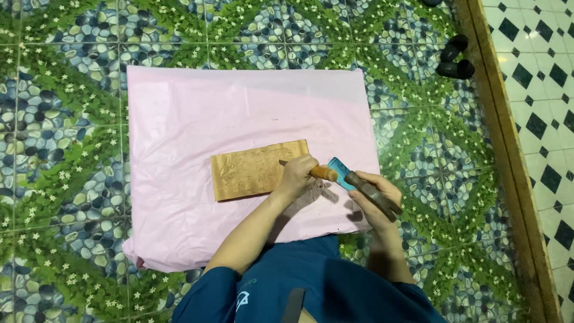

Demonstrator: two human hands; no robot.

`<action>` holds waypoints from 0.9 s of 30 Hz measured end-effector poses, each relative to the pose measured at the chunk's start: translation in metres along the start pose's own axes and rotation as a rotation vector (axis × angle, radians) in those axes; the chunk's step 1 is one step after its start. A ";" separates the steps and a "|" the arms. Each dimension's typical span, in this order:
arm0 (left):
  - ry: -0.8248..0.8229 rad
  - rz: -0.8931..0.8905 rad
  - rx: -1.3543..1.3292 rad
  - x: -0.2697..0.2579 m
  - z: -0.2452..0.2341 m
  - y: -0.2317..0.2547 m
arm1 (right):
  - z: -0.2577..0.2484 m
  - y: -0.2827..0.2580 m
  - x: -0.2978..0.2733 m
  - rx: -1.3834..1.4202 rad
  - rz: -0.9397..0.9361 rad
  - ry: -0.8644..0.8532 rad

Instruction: The person carves a design into a wooden block using a chisel and a mallet.

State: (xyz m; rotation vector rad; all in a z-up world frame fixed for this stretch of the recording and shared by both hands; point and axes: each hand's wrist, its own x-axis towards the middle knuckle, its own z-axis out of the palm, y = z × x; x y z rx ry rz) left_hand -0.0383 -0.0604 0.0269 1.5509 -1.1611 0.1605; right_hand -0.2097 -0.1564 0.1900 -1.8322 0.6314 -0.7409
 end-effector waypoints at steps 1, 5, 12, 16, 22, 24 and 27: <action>0.017 -0.055 -0.035 -0.006 0.007 -0.010 | 0.002 0.011 0.002 -0.007 -0.014 -0.024; 0.015 -0.054 -0.048 -0.001 0.001 -0.009 | 0.016 -0.015 0.008 0.029 0.033 -0.107; 0.040 -0.018 -0.022 0.001 -0.004 0.001 | 0.022 -0.046 0.009 -0.035 0.002 -0.101; 0.059 -0.020 0.001 -0.003 -0.005 0.004 | 0.020 -0.060 0.005 -0.078 0.009 -0.099; 0.093 -0.028 -0.085 0.008 -0.023 0.033 | -0.005 -0.033 -0.004 -0.034 -0.045 -0.036; 0.091 -0.010 -0.058 -0.001 -0.013 0.025 | 0.014 -0.068 -0.008 0.016 0.034 -0.067; 0.079 0.003 -0.059 -0.003 -0.011 0.024 | 0.021 -0.075 -0.007 0.057 0.105 -0.109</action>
